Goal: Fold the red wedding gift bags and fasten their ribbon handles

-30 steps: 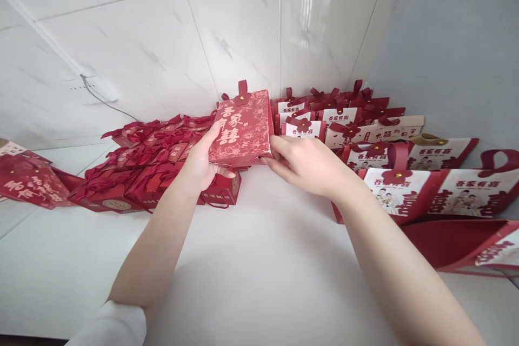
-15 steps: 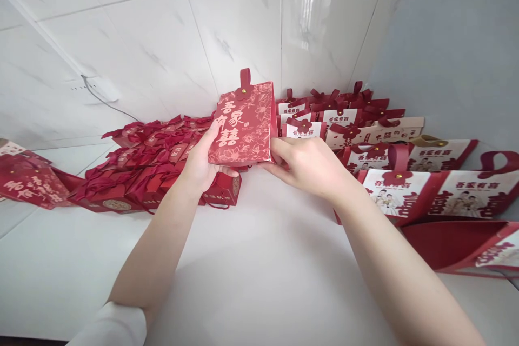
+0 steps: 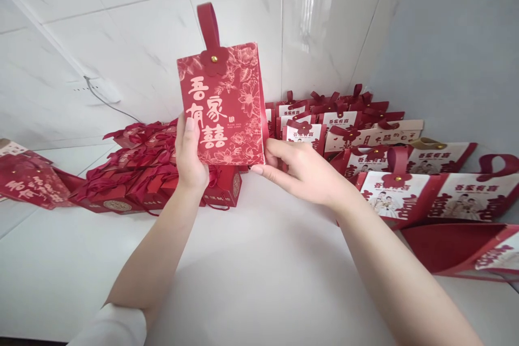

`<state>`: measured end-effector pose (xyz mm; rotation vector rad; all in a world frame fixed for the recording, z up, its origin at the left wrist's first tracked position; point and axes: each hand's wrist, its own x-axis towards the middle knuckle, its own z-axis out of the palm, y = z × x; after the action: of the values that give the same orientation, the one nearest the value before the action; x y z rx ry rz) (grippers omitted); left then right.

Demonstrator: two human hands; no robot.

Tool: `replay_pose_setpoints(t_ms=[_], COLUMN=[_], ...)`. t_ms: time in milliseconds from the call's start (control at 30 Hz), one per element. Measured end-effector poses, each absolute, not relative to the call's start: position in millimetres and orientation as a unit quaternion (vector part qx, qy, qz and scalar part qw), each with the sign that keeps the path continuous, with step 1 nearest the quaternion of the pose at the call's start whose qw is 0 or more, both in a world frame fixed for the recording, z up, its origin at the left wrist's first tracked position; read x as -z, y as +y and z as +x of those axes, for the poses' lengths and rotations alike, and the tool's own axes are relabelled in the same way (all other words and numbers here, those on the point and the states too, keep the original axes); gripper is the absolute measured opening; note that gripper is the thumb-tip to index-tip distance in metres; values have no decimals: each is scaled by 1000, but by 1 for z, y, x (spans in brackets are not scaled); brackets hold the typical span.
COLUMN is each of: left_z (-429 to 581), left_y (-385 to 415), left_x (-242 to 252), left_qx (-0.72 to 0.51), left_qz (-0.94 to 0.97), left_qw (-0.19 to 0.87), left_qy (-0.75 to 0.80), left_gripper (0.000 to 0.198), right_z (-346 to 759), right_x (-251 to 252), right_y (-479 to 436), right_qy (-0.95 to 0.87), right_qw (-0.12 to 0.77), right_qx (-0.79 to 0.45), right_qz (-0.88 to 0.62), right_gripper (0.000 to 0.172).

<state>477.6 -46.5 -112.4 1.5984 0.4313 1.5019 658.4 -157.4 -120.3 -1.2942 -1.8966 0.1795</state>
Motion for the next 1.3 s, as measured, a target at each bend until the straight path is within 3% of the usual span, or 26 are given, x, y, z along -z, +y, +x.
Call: replay_pose_setpoints(t_ms=[133,233,567,667,767,1000,1300], left_z=[476,477,475,475,478,486,489], left_y=[-50,-51,-42,-45,-51,-55,-59], left_x=[112,113,113,112,117,129,131], left_qx=[-625,-620,-625,-638,-626,-481,-471], left_qz=[664,667,676,666,653,722,767], left_qw=[359,359,335,323,342,432,381], left_qy=[200,205,199,211,255,245,213], left_gripper=[44,47,44,41,40,41,45], right_z=[654,653,656,658,656,642,650], right_x=[123,126,127,130,136,152,152], right_y=[-155,-151,-150,-144,-136,-121,-121], right_qy=[-694,-658,-668,-597,-556,-480,-440], right_qw=[468,498,466,547,629,704,738], right_qx=[-215,-270,-222,-152,-177,-251,-192], right_qz=[-503,-497,-536,-567,-515,-458,-474], right_gripper=[32,32,33,31,30,34,39])
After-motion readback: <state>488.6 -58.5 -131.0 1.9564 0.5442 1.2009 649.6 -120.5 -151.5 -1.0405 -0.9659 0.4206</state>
